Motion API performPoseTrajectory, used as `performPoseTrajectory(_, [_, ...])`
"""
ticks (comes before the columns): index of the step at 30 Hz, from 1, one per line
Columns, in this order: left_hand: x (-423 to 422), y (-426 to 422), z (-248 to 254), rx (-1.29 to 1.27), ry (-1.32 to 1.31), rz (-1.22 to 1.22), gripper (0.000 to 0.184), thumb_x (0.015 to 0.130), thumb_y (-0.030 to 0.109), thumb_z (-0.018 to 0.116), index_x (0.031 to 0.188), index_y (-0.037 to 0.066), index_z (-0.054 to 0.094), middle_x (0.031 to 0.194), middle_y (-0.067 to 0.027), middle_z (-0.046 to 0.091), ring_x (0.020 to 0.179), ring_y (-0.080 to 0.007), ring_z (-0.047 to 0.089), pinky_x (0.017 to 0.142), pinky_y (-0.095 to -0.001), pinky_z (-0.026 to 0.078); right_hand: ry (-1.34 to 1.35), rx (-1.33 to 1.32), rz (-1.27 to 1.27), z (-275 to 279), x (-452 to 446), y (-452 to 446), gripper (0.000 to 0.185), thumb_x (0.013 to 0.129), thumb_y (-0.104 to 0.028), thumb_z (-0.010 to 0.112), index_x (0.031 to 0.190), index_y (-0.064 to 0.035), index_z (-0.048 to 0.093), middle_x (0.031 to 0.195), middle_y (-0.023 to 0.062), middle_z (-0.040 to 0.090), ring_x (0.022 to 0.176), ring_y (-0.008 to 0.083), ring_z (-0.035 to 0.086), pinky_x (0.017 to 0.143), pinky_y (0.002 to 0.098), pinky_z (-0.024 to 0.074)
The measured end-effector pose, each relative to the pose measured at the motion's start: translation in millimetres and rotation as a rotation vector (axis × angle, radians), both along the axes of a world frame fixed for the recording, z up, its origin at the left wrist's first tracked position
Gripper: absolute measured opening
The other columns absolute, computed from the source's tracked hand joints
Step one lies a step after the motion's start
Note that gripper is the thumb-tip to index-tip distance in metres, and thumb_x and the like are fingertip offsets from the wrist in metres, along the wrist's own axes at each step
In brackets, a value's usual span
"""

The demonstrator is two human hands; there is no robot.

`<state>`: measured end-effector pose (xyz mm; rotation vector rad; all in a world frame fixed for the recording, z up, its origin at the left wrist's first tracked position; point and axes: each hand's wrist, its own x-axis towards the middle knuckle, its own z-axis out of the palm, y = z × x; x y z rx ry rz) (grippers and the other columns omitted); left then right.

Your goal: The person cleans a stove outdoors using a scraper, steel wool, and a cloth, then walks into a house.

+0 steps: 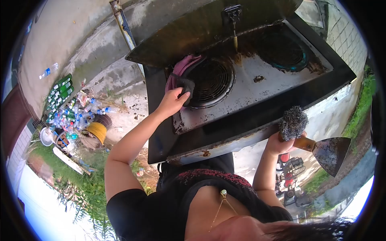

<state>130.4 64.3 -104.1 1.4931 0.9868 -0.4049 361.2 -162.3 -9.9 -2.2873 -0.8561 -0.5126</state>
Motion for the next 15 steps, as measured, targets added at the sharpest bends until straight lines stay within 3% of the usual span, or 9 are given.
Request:
performPoseTrajectory(1, [-2.5, -17.8, 0.4, -0.089, -0.095, 0.031, 0.02, 0.077, 0.015, 0.055, 0.07, -0.001, 0.046, 0.069, -0.0154, 0.048, 0.062, -0.0292, 0.048, 0.056, -0.0358, 0.038, 0.044, 0.027, -0.001, -0.9, -0.4, -3.9, 0.02, 0.068, 0.009, 0.054, 0.087, 0.0062, 0.05, 0.091, 0.0171, 0.049, 0.077, 0.029, 0.051, 0.065, 0.036, 0.0428])
performPoseTrajectory(3, [13.3, -41.3, -5.6, 0.3, -0.426, -0.273, 0.016, 0.074, 0.01, 0.056, 0.076, 0.0, 0.045, 0.077, -0.0138, 0.045, 0.073, -0.0294, 0.047, 0.062, -0.0351, 0.038, 0.077, 0.05, 0.031, 0.4, 0.7, -3.5, 0.02, 0.068, 0.009, 0.054, 0.087, 0.0065, 0.05, 0.091, 0.017, 0.049, 0.078, 0.0288, 0.051, 0.067, 0.0358, 0.0424])
performPoseTrajectory(7, [99.7, -46.4, -57.8, 0.396, -0.519, -0.234, 0.015, 0.074, 0.008, 0.052, 0.083, 0.001, 0.042, 0.083, -0.0152, 0.045, 0.085, -0.0329, 0.046, 0.071, -0.0383, 0.039, 0.179, 0.226, 0.048, 0.2, 0.6, 3.5, 0.02, 0.068, 0.006, 0.055, 0.087, 0.0065, 0.05, 0.091, 0.0174, 0.05, 0.077, 0.0298, 0.051, 0.068, 0.0366, 0.0422])
performPoseTrajectory(9, [128.4, -35.2, -103.1, 0.46, -0.405, -0.207, 0.015, 0.075, 0.011, 0.051, 0.082, 0.002, 0.042, 0.086, -0.0151, 0.048, 0.086, -0.0329, 0.049, 0.072, -0.0395, 0.04, 0.319, 0.47, 0.049, -3.7, -1.6, 6.4, 0.019, 0.069, 0.006, 0.056, 0.087, 0.0063, 0.05, 0.09, 0.0177, 0.05, 0.077, 0.0305, 0.051, 0.068, 0.037, 0.0424])
performPoseTrajectory(11, [135.4, -15.6, -130.5, 0.572, -0.193, -0.263, 0.015, 0.076, 0.013, 0.05, 0.083, 0.003, 0.042, 0.087, -0.0146, 0.051, 0.086, -0.0323, 0.05, 0.07, -0.0397, 0.042, 0.366, 0.49, 0.017, -3.0, -3.5, 8.7, 0.018, 0.069, 0.004, 0.056, 0.086, 0.0061, 0.05, 0.09, 0.0176, 0.051, 0.076, 0.031, 0.052, 0.068, 0.0376, 0.0425])
performPoseTrajectory(12, [131.0, -7.4, -135.8, 0.655, -0.141, -0.227, 0.015, 0.076, 0.014, 0.05, 0.084, 0.003, 0.042, 0.088, -0.0142, 0.052, 0.086, -0.0323, 0.05, 0.07, -0.0395, 0.043, 0.318, 0.346, -0.021, 1.8, -4.9, 9.2, 0.018, 0.069, 0.004, 0.056, 0.086, 0.006, 0.049, 0.089, 0.0174, 0.051, 0.076, 0.031, 0.052, 0.068, 0.038, 0.0425])
performPoseTrajectory(15, [95.2, 10.8, -128.3, 0.811, 0.069, -0.076, 0.017, 0.076, 0.016, 0.052, 0.086, 0.005, 0.045, 0.088, -0.014, 0.054, 0.084, -0.0318, 0.052, 0.068, -0.0372, 0.043, 0.223, 0.238, -0.074, -7.8, -1.5, -14.0, 0.024, 0.068, 0.001, 0.059, 0.089, 0.0076, 0.05, 0.094, 0.0206, 0.053, 0.086, 0.0348, 0.053, 0.076, 0.04, 0.0423])
